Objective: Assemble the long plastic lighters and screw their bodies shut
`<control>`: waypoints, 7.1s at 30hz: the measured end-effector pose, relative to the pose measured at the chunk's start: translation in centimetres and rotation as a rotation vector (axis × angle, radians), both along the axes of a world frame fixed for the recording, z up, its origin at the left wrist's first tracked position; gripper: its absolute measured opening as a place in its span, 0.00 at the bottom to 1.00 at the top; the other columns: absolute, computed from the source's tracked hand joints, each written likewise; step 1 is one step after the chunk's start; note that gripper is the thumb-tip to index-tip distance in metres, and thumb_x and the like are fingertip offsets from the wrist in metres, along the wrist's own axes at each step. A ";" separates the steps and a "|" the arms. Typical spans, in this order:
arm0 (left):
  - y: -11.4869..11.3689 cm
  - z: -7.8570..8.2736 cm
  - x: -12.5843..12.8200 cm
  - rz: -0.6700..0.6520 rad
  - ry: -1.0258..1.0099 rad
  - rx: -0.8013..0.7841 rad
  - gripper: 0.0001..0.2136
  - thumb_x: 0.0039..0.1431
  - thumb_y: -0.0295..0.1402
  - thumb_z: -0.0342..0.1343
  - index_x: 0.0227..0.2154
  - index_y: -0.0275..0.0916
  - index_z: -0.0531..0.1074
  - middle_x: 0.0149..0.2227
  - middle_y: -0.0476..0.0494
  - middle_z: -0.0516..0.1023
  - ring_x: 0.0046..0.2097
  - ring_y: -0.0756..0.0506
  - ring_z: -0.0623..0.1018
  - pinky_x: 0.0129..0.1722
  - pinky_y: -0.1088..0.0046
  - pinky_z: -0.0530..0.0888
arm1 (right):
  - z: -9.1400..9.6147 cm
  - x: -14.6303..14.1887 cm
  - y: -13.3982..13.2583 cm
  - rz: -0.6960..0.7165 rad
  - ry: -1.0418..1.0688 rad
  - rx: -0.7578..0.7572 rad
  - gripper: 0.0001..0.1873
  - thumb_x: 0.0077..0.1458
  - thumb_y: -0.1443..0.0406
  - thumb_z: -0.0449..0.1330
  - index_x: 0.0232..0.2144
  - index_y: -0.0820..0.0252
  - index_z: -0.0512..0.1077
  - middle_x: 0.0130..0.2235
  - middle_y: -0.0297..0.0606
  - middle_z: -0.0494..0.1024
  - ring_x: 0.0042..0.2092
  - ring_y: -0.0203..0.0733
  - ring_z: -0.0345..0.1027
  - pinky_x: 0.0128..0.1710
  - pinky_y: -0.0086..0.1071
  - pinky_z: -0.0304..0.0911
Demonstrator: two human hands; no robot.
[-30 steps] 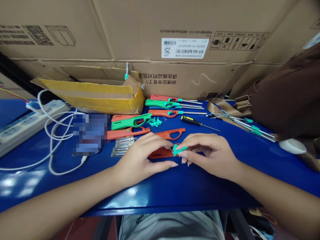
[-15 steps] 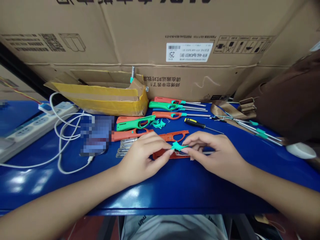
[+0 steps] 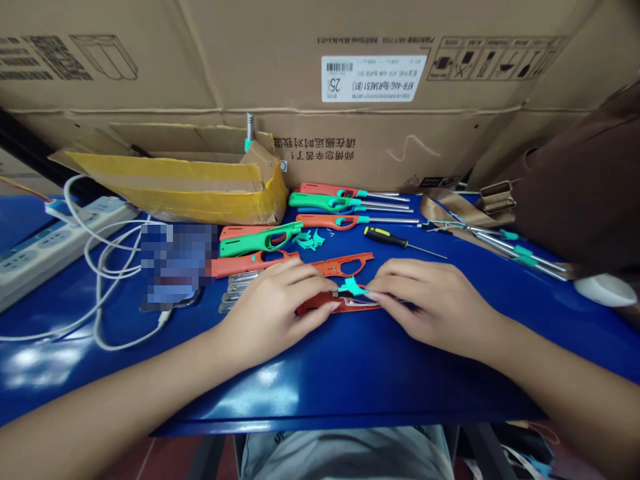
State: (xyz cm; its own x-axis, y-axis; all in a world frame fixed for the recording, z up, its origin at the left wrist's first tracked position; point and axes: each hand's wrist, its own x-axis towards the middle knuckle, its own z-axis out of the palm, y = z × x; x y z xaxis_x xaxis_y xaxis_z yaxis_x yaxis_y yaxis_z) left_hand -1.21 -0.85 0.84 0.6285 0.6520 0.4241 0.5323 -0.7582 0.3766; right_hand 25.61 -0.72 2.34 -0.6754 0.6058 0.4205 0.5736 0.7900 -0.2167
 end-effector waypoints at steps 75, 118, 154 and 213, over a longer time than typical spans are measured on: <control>0.4 -1.7 2.6 -0.028 0.002 -0.239 0.09 0.72 0.32 0.50 0.40 0.40 0.75 0.54 0.37 0.70 0.60 0.40 0.71 0.59 0.57 0.72 | -1.2 -0.5 1.1 -0.187 0.383 -0.956 0.05 0.64 0.63 0.57 0.35 0.57 0.67 0.32 0.34 0.78 0.30 0.35 0.70 0.28 0.28 0.61; 0.4 -1.7 1.8 -0.179 -0.008 0.003 0.04 0.66 0.31 0.60 0.38 0.40 0.80 0.59 0.35 0.72 0.54 0.39 0.75 0.56 0.56 0.71 | -0.8 -0.6 0.9 -0.124 0.419 -1.105 0.04 0.65 0.68 0.57 0.35 0.57 0.66 0.32 0.28 0.74 0.27 0.29 0.63 0.28 0.26 0.59; 1.0 -1.6 0.3 -0.023 -0.032 -0.068 0.05 0.68 0.32 0.60 0.39 0.39 0.81 0.38 0.45 0.82 0.39 0.46 0.79 0.41 0.68 0.76 | 0.2 0.6 0.8 0.038 -0.094 -0.496 0.10 0.69 0.68 0.53 0.36 0.59 0.72 0.39 0.39 0.74 0.39 0.41 0.68 0.39 0.35 0.61; 1.0 -1.9 0.8 -0.043 -0.215 -0.138 0.03 0.65 0.30 0.63 0.36 0.39 0.82 0.33 0.46 0.81 0.34 0.49 0.80 0.35 0.75 0.76 | -1.5 0.6 1.5 0.214 -0.096 -0.440 0.12 0.69 0.71 0.49 0.36 0.58 0.70 0.37 0.35 0.70 0.37 0.38 0.64 0.36 0.32 0.57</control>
State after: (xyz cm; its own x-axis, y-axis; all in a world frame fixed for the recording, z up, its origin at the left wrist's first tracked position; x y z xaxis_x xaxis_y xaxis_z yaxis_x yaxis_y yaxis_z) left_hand -0.45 0.10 -1.09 0.5619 0.6873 0.4603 0.3969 -0.7122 0.5790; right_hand 26.25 0.83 0.84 -0.8273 0.5551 0.0862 0.4419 0.7377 -0.5104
